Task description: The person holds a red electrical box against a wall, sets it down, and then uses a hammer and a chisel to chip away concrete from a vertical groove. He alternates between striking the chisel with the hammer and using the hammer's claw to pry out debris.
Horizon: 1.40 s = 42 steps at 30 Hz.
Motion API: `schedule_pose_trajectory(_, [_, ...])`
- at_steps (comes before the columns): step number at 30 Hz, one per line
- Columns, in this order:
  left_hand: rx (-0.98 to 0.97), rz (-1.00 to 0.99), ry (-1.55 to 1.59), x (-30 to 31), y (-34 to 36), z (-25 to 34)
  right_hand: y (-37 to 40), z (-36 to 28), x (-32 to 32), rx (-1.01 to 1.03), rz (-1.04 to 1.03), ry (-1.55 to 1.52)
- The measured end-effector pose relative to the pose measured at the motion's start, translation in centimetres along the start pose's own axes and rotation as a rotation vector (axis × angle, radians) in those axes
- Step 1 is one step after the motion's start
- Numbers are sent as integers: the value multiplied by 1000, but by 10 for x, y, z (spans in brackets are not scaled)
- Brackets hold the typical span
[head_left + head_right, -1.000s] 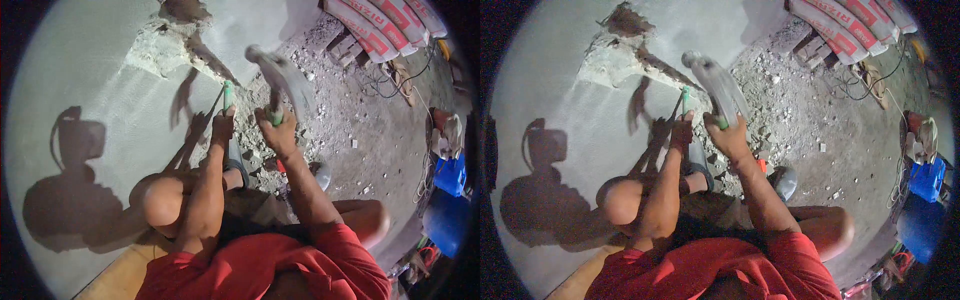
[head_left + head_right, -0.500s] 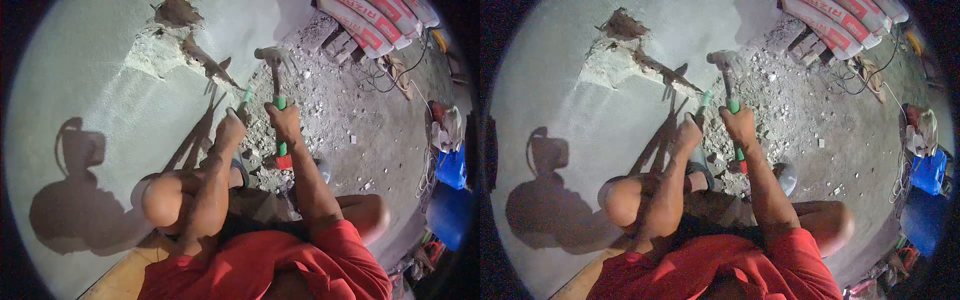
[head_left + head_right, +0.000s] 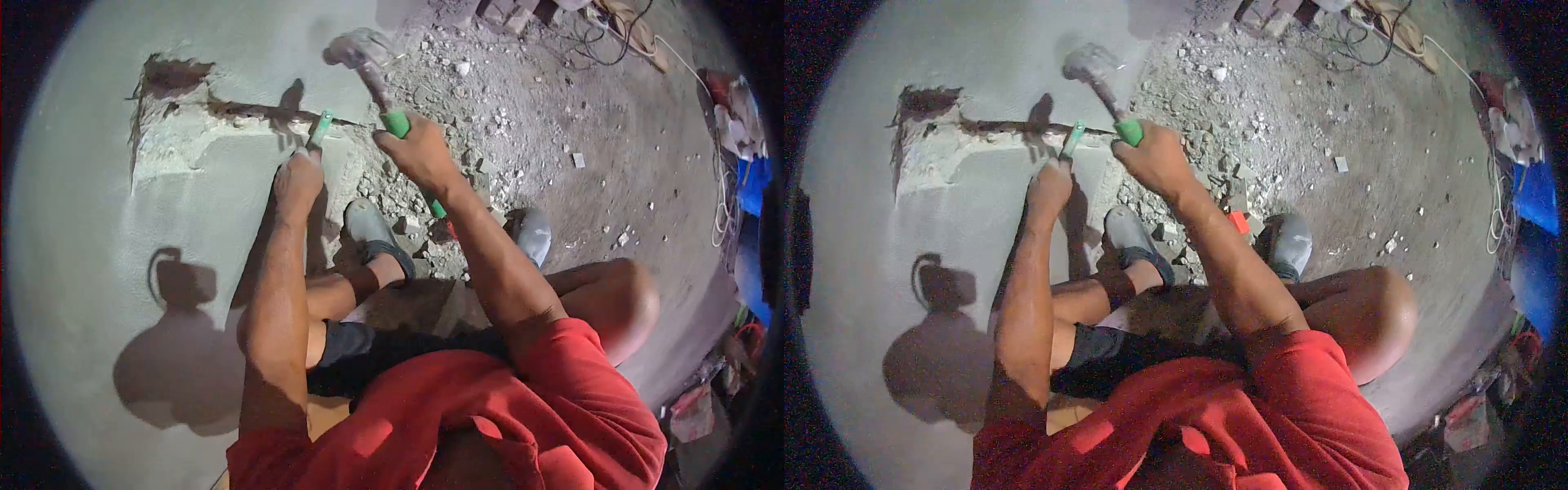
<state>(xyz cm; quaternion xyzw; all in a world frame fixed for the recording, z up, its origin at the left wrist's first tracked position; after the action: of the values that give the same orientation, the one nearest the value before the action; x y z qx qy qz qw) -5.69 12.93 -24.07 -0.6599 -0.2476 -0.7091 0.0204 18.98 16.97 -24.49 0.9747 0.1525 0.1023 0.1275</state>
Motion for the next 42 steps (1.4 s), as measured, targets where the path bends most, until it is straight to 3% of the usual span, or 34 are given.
schedule_pose_trajectory(4, [64,-36,27,-22,-2,-9,-1,17,-30,27,5,-42])
schedule_pose_trajectory(6, [67,-40,71,-31,3,-16,-8,61,-65,-50,-113,23])
schedule_pose_trajectory(9, [-40,9,31,-51,-14,-27,-20,78,-63,-126,-234,212])
schedule_pose_trajectory(10, [-41,7,31,-47,-11,-22,-20,75,-60,-128,-234,213])
schedule_pose_trajectory(12, [16,19,97,-36,-1,-14,-19,40,-38,52,-64,91])
schedule_pose_trajectory(13, [21,10,98,-43,2,-21,-6,-3,-18,130,-28,23])
schedule_pose_trajectory(15, [-469,249,21,-40,8,-8,14,-48,-4,147,16,-103])
schedule_pose_trajectory(16, [-442,120,-405,-66,-5,-19,15,-60,-2,176,58,-230])
schedule_pose_trajectory(17, [-385,52,-366,-55,-2,-11,8,-43,-21,318,112,-157])
schedule_pose_trajectory(18, [-327,-17,-325,-45,5,-2,7,-5,-43,218,98,-101])
schedule_pose_trajectory(20, [35,-33,191,-28,8,-12,-3,77,-75,10,-23,76])
schedule_pose_trajectory(21, [44,5,190,-27,15,-15,-11,107,-86,-109,-132,191])
schedule_pose_trajectory(24, [55,15,195,-32,13,-19,-23,71,-54,-130,-146,230])
schedule_pose_trajectory(26, [66,-3,207,-46,1,-32,-7,1,-26,-64,-105,144])
schedule_pose_trajectory(28, [-372,178,-41,-60,-9,-30,0,-54,-7,102,21,-150])
schedule_pose_trajectory(29, [-362,3,-272,-46,3,-4,0,-50,-17,101,18,-152])
schedule_pose_trajectory(30, [-358,0,-277,-37,8,9,2,-46,-22,223,141,-87])
schedule_pose_trajectory(31, [-133,3,-59,-28,10,-1,9,-36,-29,340,261,-22])
schedule_pose_trajectory(32, [84,15,161,-23,12,-14,0,22,-59,119,43,92])
schedule_pose_trajectory(33, [79,-57,192,-35,5,-17,-8,81,-76,-92,-159,209])
schedule_pose_trajectory(35, [94,75,262,-38,21,0,-4,114,-61,-184,-100,297])
schedule_pose_trajectory(36, [127,151,298,-46,33,7,0,120,-56,-185,-105,303])
schedule_pose_trajectory(37, [96,100,267,-73,42,11,13,117,-45,-246,-56,159])
schedule_pose_trajectory(39, [-48,-180,105,-163,56,13,13,110,-34,-260,15,-25])
schedule_pose_trajectory(40, [-126,-206,54,-194,62,13,8,105,-26,-237,31,-18])
schedule_pose_trajectory(42, [-251,-140,-35,-225,55,15,2,87,9,-10,250,146])
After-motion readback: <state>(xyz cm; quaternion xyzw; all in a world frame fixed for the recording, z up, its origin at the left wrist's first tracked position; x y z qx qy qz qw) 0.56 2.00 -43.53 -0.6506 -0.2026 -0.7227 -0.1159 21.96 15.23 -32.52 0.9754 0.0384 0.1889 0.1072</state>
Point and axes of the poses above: each hand's wrist, its own y-axis away from the middle knuckle, its own x-axis out of the back of the hand, z = x × y, the point moved 8 cm from there along -y, towards the middle knuckle, and after that the axes turned 4 degrees about -z, right-handed, at the moved point
